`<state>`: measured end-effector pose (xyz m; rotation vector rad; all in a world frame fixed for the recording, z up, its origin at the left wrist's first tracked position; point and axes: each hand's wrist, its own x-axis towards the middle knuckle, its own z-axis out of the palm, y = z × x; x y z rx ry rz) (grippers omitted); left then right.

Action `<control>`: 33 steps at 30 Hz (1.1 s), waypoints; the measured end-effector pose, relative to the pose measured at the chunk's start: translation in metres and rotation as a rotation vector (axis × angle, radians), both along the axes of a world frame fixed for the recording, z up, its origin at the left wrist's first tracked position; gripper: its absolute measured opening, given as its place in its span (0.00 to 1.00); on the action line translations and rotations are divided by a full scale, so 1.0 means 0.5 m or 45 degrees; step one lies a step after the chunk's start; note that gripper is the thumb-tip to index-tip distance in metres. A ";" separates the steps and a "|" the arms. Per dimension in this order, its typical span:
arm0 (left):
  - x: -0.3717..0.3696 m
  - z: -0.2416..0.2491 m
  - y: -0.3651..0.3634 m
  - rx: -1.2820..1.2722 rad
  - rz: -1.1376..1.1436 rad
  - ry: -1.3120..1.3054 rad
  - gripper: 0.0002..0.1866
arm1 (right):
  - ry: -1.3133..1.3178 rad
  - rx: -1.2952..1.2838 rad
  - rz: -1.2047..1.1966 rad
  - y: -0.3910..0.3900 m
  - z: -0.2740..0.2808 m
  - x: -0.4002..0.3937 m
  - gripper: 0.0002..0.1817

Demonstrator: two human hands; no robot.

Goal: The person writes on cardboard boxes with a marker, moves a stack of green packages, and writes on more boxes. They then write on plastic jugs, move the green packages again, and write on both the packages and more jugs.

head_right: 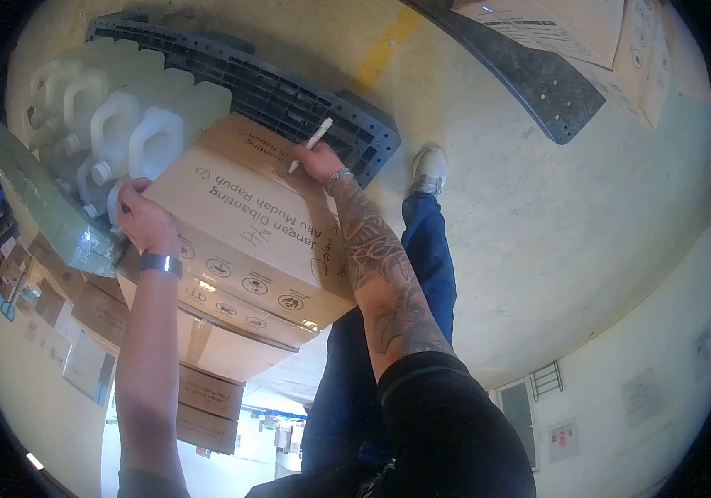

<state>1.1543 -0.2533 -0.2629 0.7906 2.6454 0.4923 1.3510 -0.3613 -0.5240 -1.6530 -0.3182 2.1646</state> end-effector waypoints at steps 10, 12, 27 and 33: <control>-0.023 -0.030 -0.014 0.076 -0.023 -0.032 0.24 | -0.089 0.008 0.114 -0.027 -0.063 0.008 0.18; -0.041 -0.036 -0.023 0.105 -0.097 0.017 0.24 | -0.160 0.292 0.136 -0.093 -0.148 0.014 0.16; -0.132 0.120 -0.058 0.997 0.933 -1.192 0.32 | -0.905 0.165 0.343 -0.049 0.446 0.583 0.14; -0.232 0.208 -0.018 0.777 0.988 -1.224 0.28 | -1.001 0.251 0.289 -0.093 0.549 0.700 0.11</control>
